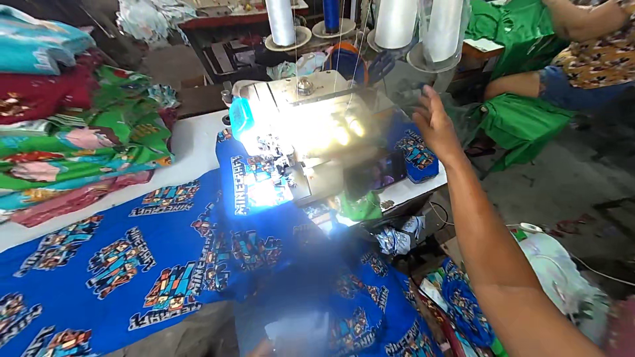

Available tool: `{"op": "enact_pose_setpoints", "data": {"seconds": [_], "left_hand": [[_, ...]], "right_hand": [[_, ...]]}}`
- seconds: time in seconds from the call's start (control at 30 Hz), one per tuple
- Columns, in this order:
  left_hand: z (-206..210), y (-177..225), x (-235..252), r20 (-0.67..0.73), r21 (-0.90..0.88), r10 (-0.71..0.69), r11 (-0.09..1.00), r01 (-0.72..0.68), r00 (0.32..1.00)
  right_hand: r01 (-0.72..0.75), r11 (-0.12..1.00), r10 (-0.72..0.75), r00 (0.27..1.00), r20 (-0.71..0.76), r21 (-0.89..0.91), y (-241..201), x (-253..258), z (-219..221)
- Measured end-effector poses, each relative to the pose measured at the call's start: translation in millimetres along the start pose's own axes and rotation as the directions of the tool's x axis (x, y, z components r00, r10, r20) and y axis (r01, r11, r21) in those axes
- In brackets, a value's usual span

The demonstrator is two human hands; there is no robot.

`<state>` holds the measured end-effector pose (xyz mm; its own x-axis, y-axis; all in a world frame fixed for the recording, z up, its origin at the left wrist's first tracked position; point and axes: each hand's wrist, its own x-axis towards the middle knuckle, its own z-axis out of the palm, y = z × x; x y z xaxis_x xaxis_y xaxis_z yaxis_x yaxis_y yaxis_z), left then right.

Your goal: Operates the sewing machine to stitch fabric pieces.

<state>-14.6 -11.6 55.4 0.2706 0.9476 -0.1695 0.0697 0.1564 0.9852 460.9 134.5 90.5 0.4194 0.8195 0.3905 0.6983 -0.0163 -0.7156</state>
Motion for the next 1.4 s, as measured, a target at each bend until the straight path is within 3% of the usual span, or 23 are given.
{"op": "enact_pose_setpoints", "data": {"seconds": [0.1,0.2,0.3,0.4,0.47,0.53,0.67,0.83,1.03,1.23,1.4], "left_hand": [[9,5,1,-0.083,-0.047,-0.024,0.999,0.02,0.996],[1,-8,8,-0.038,-0.086,0.027,0.996,-0.031,0.999],[-1,-12,20,0.027,-0.085,0.105,0.991,-0.103,0.994],[6,-2,34,0.062,-0.055,0.161,0.986,-0.158,0.985],[10,5,42,0.016,-0.028,0.166,0.986,-0.166,0.986],[10,7,49,-0.07,-0.016,0.157,0.987,-0.158,0.985],[-2,4,57,-0.155,-0.086,0.045,0.995,-0.059,0.987],[-12,-7,57,-0.109,-0.237,-0.113,0.968,0.085,0.988],[-21,-9,56,0.018,-0.494,-0.198,0.851,0.181,0.98],[-28,-15,55,0.119,-0.438,-0.176,0.874,0.211,0.977],[-24,-13,60,0.119,-0.348,-0.169,0.916,0.201,0.978]], "right_hand": [[0.069,0.997,-0.069,0.998,-0.012,0.036,-20,-21,2],[0.01,0.979,-0.054,0.975,0.215,0.202,-53,-94,17],[-0.112,0.852,-0.205,0.827,0.523,0.511,-77,-167,62],[-0.267,0.666,-0.37,0.693,0.619,0.697,-100,-213,102],[-0.382,0.572,-0.323,0.708,0.628,0.725,-120,-228,118],[-0.456,0.529,-0.176,0.766,0.619,0.715,-137,-233,128],[-0.449,0.557,-0.074,0.811,0.58,0.699,-148,-229,139],[-0.435,0.622,-0.069,0.797,0.6,0.651,-151,-225,140],[-0.461,0.617,-0.052,0.785,0.617,0.638,-152,-229,142],[-0.457,0.626,-0.062,0.779,0.625,0.632,-152,-229,139],[-0.397,0.656,-0.13,0.778,0.615,0.642,-157,-232,142]]}}
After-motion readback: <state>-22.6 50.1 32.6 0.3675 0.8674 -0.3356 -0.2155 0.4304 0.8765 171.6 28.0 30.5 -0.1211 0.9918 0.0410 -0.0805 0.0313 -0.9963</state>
